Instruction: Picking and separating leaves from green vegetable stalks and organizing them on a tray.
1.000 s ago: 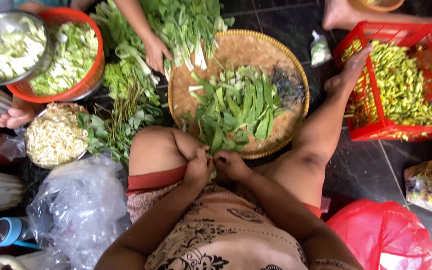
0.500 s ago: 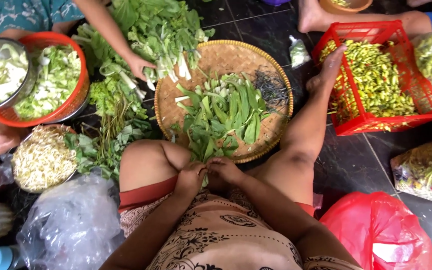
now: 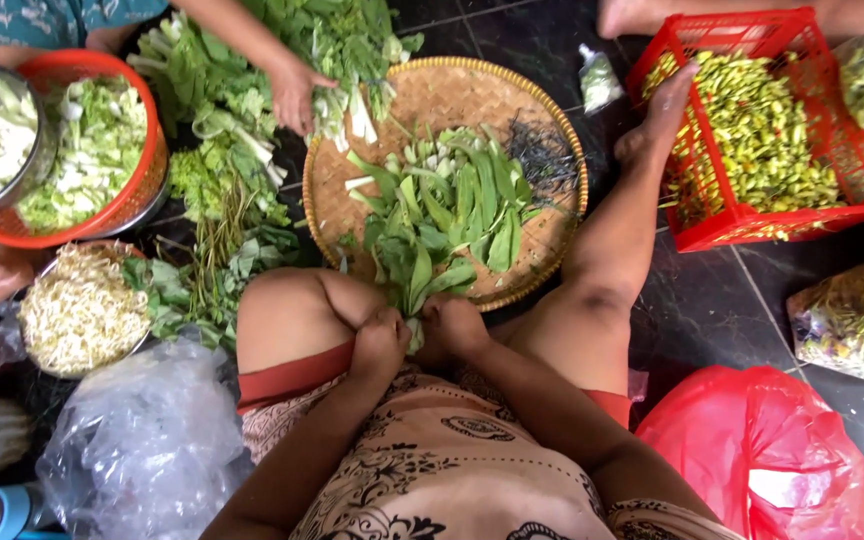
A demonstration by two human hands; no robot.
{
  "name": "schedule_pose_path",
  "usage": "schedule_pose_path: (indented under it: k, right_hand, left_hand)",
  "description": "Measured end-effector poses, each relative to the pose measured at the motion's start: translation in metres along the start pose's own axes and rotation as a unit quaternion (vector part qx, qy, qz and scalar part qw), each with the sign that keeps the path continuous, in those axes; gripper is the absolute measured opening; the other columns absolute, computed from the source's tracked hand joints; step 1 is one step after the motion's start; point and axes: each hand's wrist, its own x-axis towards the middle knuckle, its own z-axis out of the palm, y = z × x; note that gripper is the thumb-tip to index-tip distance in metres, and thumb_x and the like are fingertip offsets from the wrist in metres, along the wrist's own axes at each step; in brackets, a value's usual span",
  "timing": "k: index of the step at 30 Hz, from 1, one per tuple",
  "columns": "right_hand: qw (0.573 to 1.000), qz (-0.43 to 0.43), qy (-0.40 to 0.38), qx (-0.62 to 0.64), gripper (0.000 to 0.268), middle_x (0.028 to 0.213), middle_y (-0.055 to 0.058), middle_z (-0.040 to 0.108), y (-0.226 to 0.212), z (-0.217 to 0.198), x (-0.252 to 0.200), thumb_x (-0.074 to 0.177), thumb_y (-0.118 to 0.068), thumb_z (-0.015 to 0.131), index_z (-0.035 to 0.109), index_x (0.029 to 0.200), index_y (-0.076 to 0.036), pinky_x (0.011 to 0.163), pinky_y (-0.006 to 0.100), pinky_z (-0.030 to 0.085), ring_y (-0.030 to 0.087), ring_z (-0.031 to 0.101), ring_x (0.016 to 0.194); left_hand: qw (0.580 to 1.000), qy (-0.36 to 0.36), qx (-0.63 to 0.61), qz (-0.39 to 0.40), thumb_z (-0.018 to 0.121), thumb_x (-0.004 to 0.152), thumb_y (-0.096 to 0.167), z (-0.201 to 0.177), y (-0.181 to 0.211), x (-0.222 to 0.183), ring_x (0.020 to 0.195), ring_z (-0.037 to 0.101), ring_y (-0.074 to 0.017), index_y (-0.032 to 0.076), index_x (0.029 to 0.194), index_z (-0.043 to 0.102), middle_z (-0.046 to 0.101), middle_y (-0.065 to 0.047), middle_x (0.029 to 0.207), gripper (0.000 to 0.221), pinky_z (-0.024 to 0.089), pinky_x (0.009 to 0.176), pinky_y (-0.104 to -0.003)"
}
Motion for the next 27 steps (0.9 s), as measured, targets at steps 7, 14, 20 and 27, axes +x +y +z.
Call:
schedule_pose_path:
  k: [7,14,20,27]
  right_hand:
    - [0.96,0.108,0.01,0.258,0.021,0.1,0.011,0.077,0.011,0.012,-0.006,0.091,-0.032,0.064,0.079,0.101,-0.023,0.093,0.041,0.057,0.033,0.072,0.104]
    - [0.749,0.259,-0.079,0.604,0.06,0.105,0.015,0.054,-0.054,-0.052,-0.041,0.089,-0.021,0.08,0.055,0.136,0.007,0.082,0.058,0.061,0.029,0.063,0.09]
    - [0.86,0.209,-0.073,0.46,0.079,0.135,0.025,0.06,-0.007,-0.036,-0.028,0.082,-0.048,0.087,0.061,0.137,0.003,0.11,0.058,0.044,0.04,0.057,0.13]
    - [0.897,0.156,-0.011,0.414,0.064,0.115,0.028,0.068,0.02,-0.075,-0.031,0.091,-0.028,0.077,0.058,0.143,0.003,0.083,0.047,0.059,0.032,0.067,0.098]
  left_hand:
    - [0.923,-0.016,0.382,0.046,0.067,0.093,0.03,-0.002,-0.056,0.013,0.056,0.06,-0.0095,0.02,0.09,0.063,0.058,0.006,0.069,0.011,0.049,0.046,-0.019]
    - [0.972,-0.012,0.233,0.007,0.063,0.093,0.015,0.007,-0.005,-0.001,0.077,0.07,-0.0217,0.011,0.1,0.067,0.073,-0.008,0.088,0.009,0.06,0.068,-0.034]
    - [0.986,-0.012,0.144,-0.084,0.067,0.097,0.022,0.01,0.004,0.005,0.084,0.075,-0.0245,0.013,0.123,0.065,0.073,-0.014,0.101,0.028,0.064,0.07,-0.036]
    - [0.897,-0.301,0.315,-0.073,0.057,0.102,0.033,0.026,0.059,-0.003,0.124,0.061,-0.0445,0.002,0.138,0.059,0.066,-0.027,0.13,0.047,0.049,0.107,-0.055]
